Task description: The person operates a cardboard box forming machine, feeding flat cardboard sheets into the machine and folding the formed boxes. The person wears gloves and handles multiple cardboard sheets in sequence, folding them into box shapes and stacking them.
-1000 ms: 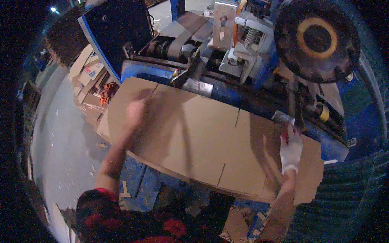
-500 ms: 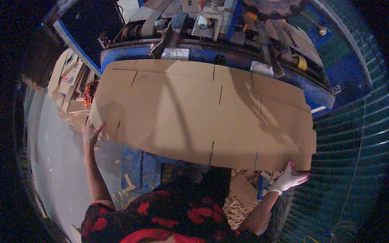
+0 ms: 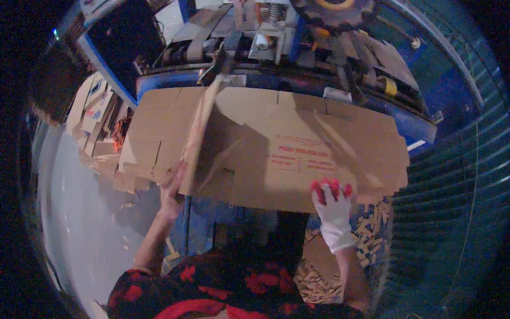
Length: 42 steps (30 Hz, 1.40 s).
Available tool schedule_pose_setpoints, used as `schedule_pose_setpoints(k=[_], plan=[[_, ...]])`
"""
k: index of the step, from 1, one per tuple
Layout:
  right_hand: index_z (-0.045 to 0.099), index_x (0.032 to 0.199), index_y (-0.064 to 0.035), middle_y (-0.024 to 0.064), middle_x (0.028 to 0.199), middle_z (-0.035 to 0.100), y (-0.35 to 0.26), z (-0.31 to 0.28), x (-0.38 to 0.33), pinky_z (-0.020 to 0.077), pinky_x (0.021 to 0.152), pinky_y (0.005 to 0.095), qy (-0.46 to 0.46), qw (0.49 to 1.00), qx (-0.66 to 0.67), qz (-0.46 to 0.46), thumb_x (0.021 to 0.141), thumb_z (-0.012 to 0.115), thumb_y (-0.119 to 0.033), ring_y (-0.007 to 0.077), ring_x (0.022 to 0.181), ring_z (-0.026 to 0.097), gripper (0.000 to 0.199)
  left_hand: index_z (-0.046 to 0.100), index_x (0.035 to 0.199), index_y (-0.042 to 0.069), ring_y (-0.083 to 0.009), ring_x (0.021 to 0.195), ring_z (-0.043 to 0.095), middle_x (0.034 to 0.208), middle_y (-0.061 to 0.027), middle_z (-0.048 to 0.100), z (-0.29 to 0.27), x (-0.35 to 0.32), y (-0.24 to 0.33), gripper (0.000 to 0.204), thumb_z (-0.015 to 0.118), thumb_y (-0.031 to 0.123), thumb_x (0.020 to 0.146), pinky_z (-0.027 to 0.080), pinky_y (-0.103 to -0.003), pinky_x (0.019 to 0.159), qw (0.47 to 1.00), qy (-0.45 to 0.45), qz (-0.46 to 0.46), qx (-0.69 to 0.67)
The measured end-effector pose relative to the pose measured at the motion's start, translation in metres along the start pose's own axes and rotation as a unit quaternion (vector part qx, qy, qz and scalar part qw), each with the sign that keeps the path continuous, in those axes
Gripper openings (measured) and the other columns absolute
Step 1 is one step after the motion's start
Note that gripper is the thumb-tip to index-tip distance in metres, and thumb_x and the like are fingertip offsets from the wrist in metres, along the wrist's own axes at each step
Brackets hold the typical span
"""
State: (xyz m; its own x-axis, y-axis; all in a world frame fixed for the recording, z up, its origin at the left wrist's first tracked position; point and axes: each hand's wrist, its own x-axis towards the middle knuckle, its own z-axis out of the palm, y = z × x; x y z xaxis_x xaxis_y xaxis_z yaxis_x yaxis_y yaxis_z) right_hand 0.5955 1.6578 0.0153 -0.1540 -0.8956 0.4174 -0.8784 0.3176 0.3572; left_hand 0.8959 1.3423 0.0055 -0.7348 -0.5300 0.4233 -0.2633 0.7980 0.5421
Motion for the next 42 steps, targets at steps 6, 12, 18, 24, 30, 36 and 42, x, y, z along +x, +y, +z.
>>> schedule_pose_setpoints(k=[6, 12, 18, 24, 30, 36, 42], plan=[[0.055, 0.118, -0.02, 0.0077, 0.113, 0.057, 0.042, 0.043, 0.057, 0.0412, 0.094, 0.0509, -0.056, 0.998, 0.037, 0.012, 0.069, 0.061, -0.008, 0.0312, 0.107, 0.054, 0.051, 0.038, 0.14, 0.025, -0.0318, 0.12, 0.05, 0.136, -0.012, 0.047, 0.005, 0.049, 0.033, 0.071, 0.052, -0.004, 0.077, 0.043, -0.049, 0.089, 0.967, -0.074, -0.03, 0.243], [0.059, 0.117, -0.0193, 0.0087, 0.118, 0.059, 0.05, 0.038, 0.078, 0.0364, 0.099, 0.0498, -0.016, 0.999, 0.034, 0.034, 0.07, 0.056, -0.003, 0.0306, 0.102, 0.057, 0.051, 0.044, 0.137, 0.014, -0.0369, 0.123, 0.046, 0.136, -0.0164, 0.046, 0.007, 0.093, 0.028, 0.077, 0.053, -0.014, 0.066, 0.04, -0.045, 0.1, 0.992, -0.032, 0.064, 0.1], [0.063, 0.111, -0.0185, 0.006, 0.105, 0.062, 0.061, 0.035, 0.077, 0.0446, 0.092, 0.0472, -0.004, 1.0, 0.002, 0.016, 0.07, 0.057, -0.005, 0.0263, 0.096, 0.06, 0.043, 0.046, 0.134, 0.007, -0.0407, 0.126, 0.041, 0.137, -0.0172, 0.045, 0.01, 0.083, 0.017, 0.073, 0.051, -0.014, 0.065, 0.038, -0.045, 0.104, 0.997, -0.02, 0.077, 0.008], [0.065, 0.108, -0.0172, 0.0074, 0.101, 0.063, 0.065, 0.039, 0.072, 0.0478, 0.088, 0.0465, 0.025, 0.999, -0.005, 0.039, 0.071, 0.06, -0.01, 0.0282, 0.092, 0.062, 0.037, 0.05, 0.132, 0.007, -0.0369, 0.129, 0.04, 0.135, -0.0159, 0.048, 0.028, 0.114, 0.005, 0.063, 0.049, -0.007, 0.07, 0.036, -0.041, 0.106, 0.992, -0.034, 0.117, -0.007], [0.057, 0.119, -0.0169, 0.0092, 0.11, 0.06, 0.084, 0.07, 0.097, 0.0426, 0.096, 0.0464, -0.148, 0.966, 0.091, 0.19, 0.074, 0.059, -0.01, 0.031, 0.102, 0.058, 0.045, 0.049, 0.132, 0.008, -0.0338, 0.13, 0.039, 0.136, -0.0137, 0.047, 0.052, 0.152, -0.007, 0.063, 0.052, -0.008, 0.071, 0.034, -0.04, 0.107, 0.992, -0.076, 0.093, 0.029], [0.051, 0.127, -0.0174, 0.0114, 0.119, 0.056, 0.108, 0.096, 0.133, 0.0371, 0.103, 0.0418, -0.142, 0.987, 0.039, 0.072, 0.076, 0.054, -0.003, 0.035, 0.112, 0.053, 0.053, 0.046, 0.135, 0.013, -0.0322, 0.13, 0.038, 0.14, -0.0128, 0.042, 0.079, 0.211, -0.045, 0.06, 0.051, -0.001, 0.077, 0.034, -0.037, 0.108, 0.989, -0.068, 0.126, 0.03], [0.046, 0.133, -0.0158, 0.0144, 0.121, 0.055, 0.146, 0.147, 0.229, 0.0403, 0.099, 0.0422, -0.075, 0.994, -0.058, 0.05, 0.072, 0.06, -0.001, 0.0351, 0.111, 0.053, 0.065, 0.044, 0.134, 0.008, -0.0359, 0.124, 0.044, 0.139, -0.018, 0.042, 0.125, 0.307, -0.075, 0.05, 0.041, 0.002, 0.085, 0.038, -0.04, 0.102, 0.989, -0.002, 0.111, 0.101]])
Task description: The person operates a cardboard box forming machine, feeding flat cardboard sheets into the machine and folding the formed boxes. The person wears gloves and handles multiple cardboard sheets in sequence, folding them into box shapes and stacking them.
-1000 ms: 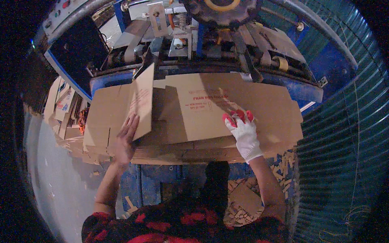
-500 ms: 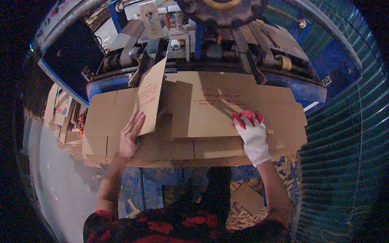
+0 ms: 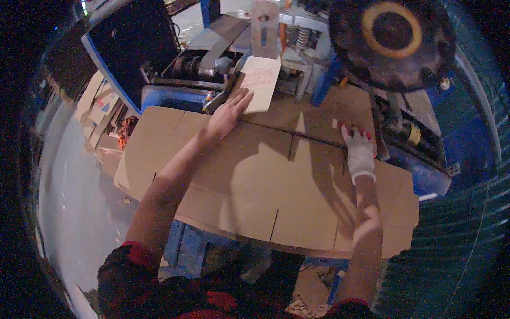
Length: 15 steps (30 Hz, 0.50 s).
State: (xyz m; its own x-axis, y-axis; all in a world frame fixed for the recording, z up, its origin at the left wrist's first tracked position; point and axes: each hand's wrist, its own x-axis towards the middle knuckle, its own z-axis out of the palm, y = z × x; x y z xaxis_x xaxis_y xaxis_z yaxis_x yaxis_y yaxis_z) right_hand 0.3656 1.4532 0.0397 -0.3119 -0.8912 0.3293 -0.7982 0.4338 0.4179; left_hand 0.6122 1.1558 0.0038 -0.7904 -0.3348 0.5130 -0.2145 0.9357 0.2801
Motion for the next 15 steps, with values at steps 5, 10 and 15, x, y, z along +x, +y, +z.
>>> schedule_pose_setpoints(k=[5, 10, 15], plan=[[0.042, 0.137, -0.016, 0.0138, 0.121, 0.056, 0.01, -0.007, 0.041, 0.0478, 0.086, 0.0422, -0.148, 0.987, 0.015, 0.066, 0.078, 0.059, -0.001, 0.0353, 0.103, 0.057, 0.063, 0.044, 0.13, 0.0, -0.0397, 0.108, 0.055, 0.131, -0.0214, 0.048, 0.004, 0.025, 0.001, 0.054, 0.047, -0.005, 0.076, 0.045, -0.043, 0.093, 0.993, -0.104, -0.048, -0.004], [0.044, 0.134, -0.0079, 0.0159, 0.125, 0.053, 0.022, -0.036, -0.072, 0.0455, 0.091, 0.0399, -0.051, 0.951, 0.256, 0.166, 0.084, 0.057, -0.006, 0.034, 0.107, 0.055, 0.052, 0.048, 0.129, 0.008, -0.0327, 0.111, 0.055, 0.131, -0.0147, 0.05, -0.072, -0.103, 0.004, 0.048, 0.052, 0.006, 0.081, 0.046, -0.04, 0.092, 0.987, -0.1, -0.097, 0.08], [0.041, 0.137, -0.0068, 0.0123, 0.139, 0.043, 0.005, -0.068, -0.193, 0.0242, 0.11, 0.0412, -0.129, 0.967, 0.099, 0.197, 0.089, 0.054, -0.014, 0.029, 0.132, 0.036, 0.05, 0.051, 0.124, 0.002, -0.0365, 0.121, 0.045, 0.128, -0.0191, 0.051, -0.177, -0.251, -0.045, 0.055, 0.058, 0.04, 0.085, 0.035, -0.042, 0.103, 0.87, -0.013, -0.422, 0.254]])
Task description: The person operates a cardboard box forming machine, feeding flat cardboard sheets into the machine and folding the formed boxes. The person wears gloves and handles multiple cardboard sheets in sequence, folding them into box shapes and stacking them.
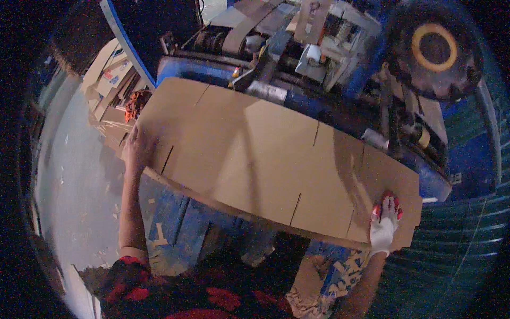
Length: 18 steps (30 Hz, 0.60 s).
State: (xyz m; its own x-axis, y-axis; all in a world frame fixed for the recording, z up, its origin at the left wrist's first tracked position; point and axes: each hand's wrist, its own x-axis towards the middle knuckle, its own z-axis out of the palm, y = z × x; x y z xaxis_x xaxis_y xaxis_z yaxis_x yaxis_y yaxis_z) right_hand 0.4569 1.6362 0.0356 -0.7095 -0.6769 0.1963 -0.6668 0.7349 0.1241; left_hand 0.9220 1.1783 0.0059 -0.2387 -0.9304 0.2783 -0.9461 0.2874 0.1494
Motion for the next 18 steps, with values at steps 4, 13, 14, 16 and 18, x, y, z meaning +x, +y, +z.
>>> schedule_pose_setpoints(k=[4, 13, 14, 16, 18], plan=[[0.039, 0.139, -0.0076, 0.0106, 0.144, 0.038, -0.008, -0.011, -0.061, 0.0189, 0.112, 0.0427, -0.01, 0.999, 0.035, 0.025, 0.086, 0.06, -0.018, 0.0291, 0.135, 0.03, 0.058, 0.05, 0.12, -0.005, -0.0393, 0.119, 0.045, 0.125, -0.0233, 0.051, -0.014, -0.021, -0.053, 0.072, 0.063, 0.052, 0.079, 0.037, -0.044, 0.099, 0.995, -0.094, 0.024, -0.02], [0.043, 0.134, -0.0046, 0.0102, 0.134, 0.045, 0.045, 0.031, -0.177, 0.0409, 0.097, 0.0402, 0.228, 0.647, 0.647, 0.333, 0.08, 0.07, -0.015, 0.0258, 0.123, 0.042, 0.061, 0.054, 0.106, -0.006, -0.04, 0.104, 0.05, 0.108, -0.0235, 0.054, -0.029, -0.041, -0.082, 0.077, 0.066, 0.061, 0.071, 0.041, -0.047, 0.09, 0.989, -0.137, 0.011, 0.055], [0.044, 0.133, -0.0041, 0.0099, 0.132, 0.046, 0.049, 0.034, -0.181, 0.0436, 0.095, 0.0394, 0.172, 0.674, 0.681, 0.23, 0.082, 0.069, -0.015, 0.0246, 0.121, 0.044, 0.059, 0.054, 0.106, -0.005, -0.0396, 0.104, 0.05, 0.108, -0.0228, 0.054, -0.03, -0.043, -0.08, 0.073, 0.066, 0.059, 0.072, 0.041, -0.047, 0.089, 0.99, -0.123, 0.011, 0.071], [0.051, 0.124, -0.0016, 0.0093, 0.118, 0.055, 0.053, 0.031, -0.181, 0.0484, 0.084, 0.0338, 0.145, 0.739, 0.597, 0.277, 0.085, 0.062, -0.007, 0.0212, 0.109, 0.052, 0.04, 0.054, 0.105, -0.003, -0.0387, 0.103, 0.051, 0.108, -0.0215, 0.054, -0.035, -0.046, -0.069, 0.066, 0.068, 0.054, 0.074, 0.042, -0.046, 0.088, 0.994, -0.06, 0.007, 0.093], [0.053, 0.12, -0.0004, 0.0094, 0.115, 0.058, 0.05, 0.014, -0.173, 0.0491, 0.082, 0.0325, 0.204, 0.72, 0.566, 0.345, 0.086, 0.06, -0.004, 0.0191, 0.103, 0.056, 0.035, 0.053, 0.105, -0.002, -0.0372, 0.103, 0.052, 0.11, -0.0201, 0.053, -0.046, -0.05, -0.054, 0.066, 0.068, 0.053, 0.074, 0.043, -0.045, 0.088, 0.993, -0.072, 0.02, 0.088]])
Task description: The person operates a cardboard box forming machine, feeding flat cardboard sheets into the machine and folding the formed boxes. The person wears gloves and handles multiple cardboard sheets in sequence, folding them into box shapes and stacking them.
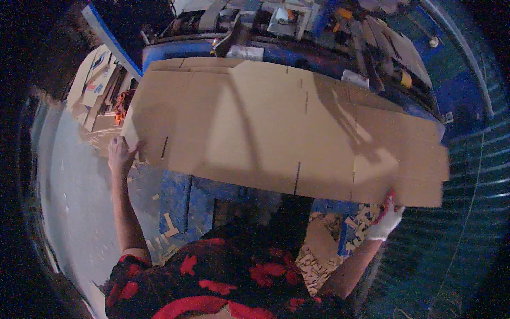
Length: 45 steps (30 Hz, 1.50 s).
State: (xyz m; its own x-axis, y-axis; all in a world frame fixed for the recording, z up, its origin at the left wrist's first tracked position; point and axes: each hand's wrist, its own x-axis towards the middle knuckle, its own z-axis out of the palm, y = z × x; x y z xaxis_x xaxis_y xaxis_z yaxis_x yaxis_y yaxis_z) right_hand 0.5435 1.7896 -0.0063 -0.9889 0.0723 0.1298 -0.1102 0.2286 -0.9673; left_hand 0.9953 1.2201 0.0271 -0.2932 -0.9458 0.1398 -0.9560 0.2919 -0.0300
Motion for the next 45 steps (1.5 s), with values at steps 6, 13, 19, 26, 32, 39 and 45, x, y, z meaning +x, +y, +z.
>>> schedule_pose_setpoints(k=[6, 13, 19, 26, 32, 39, 45], plan=[[0.048, 0.123, 0.0011, 0.013, 0.118, 0.057, -0.084, 0.034, -0.037, 0.0489, 0.084, 0.0302, 0.02, 0.987, -0.072, -0.145, 0.084, 0.057, 0.004, 0.0176, 0.099, 0.057, 0.04, 0.053, 0.112, -0.001, -0.0338, 0.106, 0.054, 0.113, -0.0177, 0.055, -0.053, -0.036, 0.036, 0.059, 0.078, 0.03, 0.069, 0.044, -0.039, 0.09, 0.957, 0.116, 0.038, -0.262], [0.048, 0.126, -0.0111, 0.0119, 0.126, 0.05, -0.113, 0.128, -0.1, 0.0422, 0.093, 0.0455, -0.365, 0.657, -0.444, -0.488, 0.074, 0.058, 0.004, 0.0367, 0.114, 0.049, 0.055, 0.038, 0.139, 0.008, -0.03, 0.128, 0.042, 0.138, -0.0158, 0.044, -0.031, -0.067, 0.1, 0.08, 0.075, 0.005, 0.068, 0.037, -0.036, 0.104, 0.829, -0.1, 0.224, -0.502], [0.053, 0.121, -0.0256, 0.0108, 0.123, 0.049, -0.094, 0.149, -0.094, 0.0392, 0.092, 0.0551, -0.364, 0.569, -0.531, -0.511, 0.075, 0.057, -0.007, 0.041, 0.112, 0.048, 0.049, 0.043, 0.137, 0.015, -0.0399, 0.131, 0.035, 0.141, -0.0116, 0.041, -0.008, -0.08, 0.145, 0.059, 0.057, 0.013, 0.08, 0.026, -0.054, 0.108, 0.859, 0.035, 0.496, -0.125], [0.054, 0.119, -0.0225, 0.0114, 0.119, 0.05, -0.09, 0.152, -0.08, 0.0366, 0.093, 0.0585, -0.351, 0.576, -0.497, -0.546, 0.072, 0.06, -0.01, 0.0416, 0.111, 0.048, 0.048, 0.045, 0.135, 0.017, -0.0391, 0.131, 0.035, 0.139, -0.0083, 0.044, -0.005, -0.07, 0.153, 0.055, 0.052, 0.015, 0.081, 0.024, -0.058, 0.107, 0.851, 0.017, 0.517, -0.09], [0.055, 0.116, -0.0198, 0.0102, 0.114, 0.051, -0.083, 0.14, -0.071, 0.0359, 0.093, 0.0614, -0.365, 0.561, -0.492, -0.558, 0.067, 0.066, -0.012, 0.0412, 0.109, 0.05, 0.051, 0.045, 0.134, 0.02, -0.0338, 0.127, 0.041, 0.136, -0.0033, 0.048, -0.009, -0.061, 0.163, 0.053, 0.051, 0.015, 0.082, 0.03, -0.067, 0.095, 0.849, 0.053, 0.521, -0.071], [0.056, 0.114, -0.018, 0.008, 0.112, 0.054, -0.037, 0.153, -0.052, 0.0412, 0.089, 0.0586, -0.274, 0.6, -0.411, -0.629, 0.07, 0.068, -0.015, 0.0398, 0.102, 0.054, 0.046, 0.044, 0.137, 0.022, -0.0344, 0.133, 0.033, 0.144, -0.001, 0.04, 0.001, -0.052, 0.163, 0.055, 0.049, 0.02, 0.082, 0.02, -0.06, 0.104, 0.846, -0.023, 0.531, -0.049], [0.05, 0.126, -0.0192, 0.0087, 0.121, 0.05, -0.079, 0.139, -0.064, 0.0384, 0.094, 0.0547, -0.361, 0.614, -0.453, -0.536, 0.068, 0.064, -0.007, 0.0361, 0.113, 0.049, 0.06, 0.044, 0.137, 0.022, -0.0335, 0.132, 0.032, 0.144, -0.0008, 0.04, -0.024, -0.044, 0.173, 0.062, 0.059, 0.023, 0.076, 0.022, -0.057, 0.105, 0.827, -0.064, 0.555, -0.07]])
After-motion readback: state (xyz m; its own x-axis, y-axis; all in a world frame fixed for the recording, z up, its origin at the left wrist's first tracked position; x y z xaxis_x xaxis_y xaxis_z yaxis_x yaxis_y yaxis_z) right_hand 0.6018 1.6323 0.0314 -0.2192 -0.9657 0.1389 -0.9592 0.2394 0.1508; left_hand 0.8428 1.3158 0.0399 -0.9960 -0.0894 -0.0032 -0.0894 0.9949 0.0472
